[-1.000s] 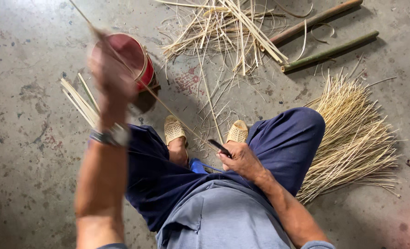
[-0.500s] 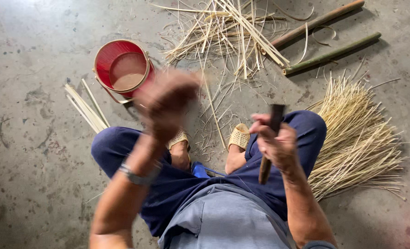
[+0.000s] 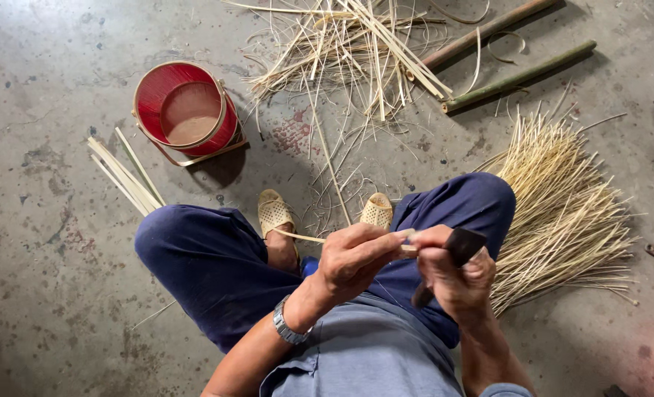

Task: The person sits cross-legged on the floor and uses a knife to split bamboo strips into thinner pieces. They repeatedly hold a strip, split it with the knife, and set the pieces aside.

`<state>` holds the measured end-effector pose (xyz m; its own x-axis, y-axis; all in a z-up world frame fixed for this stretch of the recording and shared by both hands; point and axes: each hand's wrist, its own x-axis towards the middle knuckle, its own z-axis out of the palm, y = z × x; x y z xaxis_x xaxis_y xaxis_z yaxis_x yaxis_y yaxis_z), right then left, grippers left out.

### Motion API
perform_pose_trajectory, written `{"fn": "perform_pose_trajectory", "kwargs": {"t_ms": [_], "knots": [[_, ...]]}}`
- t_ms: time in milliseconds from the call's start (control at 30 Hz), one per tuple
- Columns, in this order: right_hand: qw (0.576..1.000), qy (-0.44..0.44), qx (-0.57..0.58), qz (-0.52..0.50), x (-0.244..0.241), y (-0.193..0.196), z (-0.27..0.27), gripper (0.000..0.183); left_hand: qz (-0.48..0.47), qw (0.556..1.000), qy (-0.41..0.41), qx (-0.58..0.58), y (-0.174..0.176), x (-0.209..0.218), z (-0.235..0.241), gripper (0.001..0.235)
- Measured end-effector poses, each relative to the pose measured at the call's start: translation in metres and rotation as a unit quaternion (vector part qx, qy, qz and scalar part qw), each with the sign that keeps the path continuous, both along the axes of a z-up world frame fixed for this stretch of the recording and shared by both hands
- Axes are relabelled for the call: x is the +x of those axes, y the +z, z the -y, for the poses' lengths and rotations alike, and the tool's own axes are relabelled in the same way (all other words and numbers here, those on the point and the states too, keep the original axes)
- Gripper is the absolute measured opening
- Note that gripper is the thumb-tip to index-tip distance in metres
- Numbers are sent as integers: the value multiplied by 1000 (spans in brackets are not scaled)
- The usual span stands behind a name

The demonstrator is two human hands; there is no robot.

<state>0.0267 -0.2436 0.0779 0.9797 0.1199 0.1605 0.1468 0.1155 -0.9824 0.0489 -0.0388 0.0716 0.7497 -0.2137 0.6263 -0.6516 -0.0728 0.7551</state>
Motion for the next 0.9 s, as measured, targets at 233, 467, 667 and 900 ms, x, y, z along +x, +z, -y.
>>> {"fn": "perform_pose_trajectory", "kwargs": {"t_ms": [233,467,667,900], "knots": [[983,-7,-109,-147,-16,4,25,33,-96,994,-38,-41,2,-13,-7,35],[962,139,-236,6,-17,26,29,19,-182,973,-107,-97,1,-27,-18,36],[935,229,-242,122,-13,46,19,30,-169,977,-106,-71,6,-36,-24,32],[905,286,-275,153,-6,61,13,28,-154,978,-112,-81,2,-39,-26,30]]}}
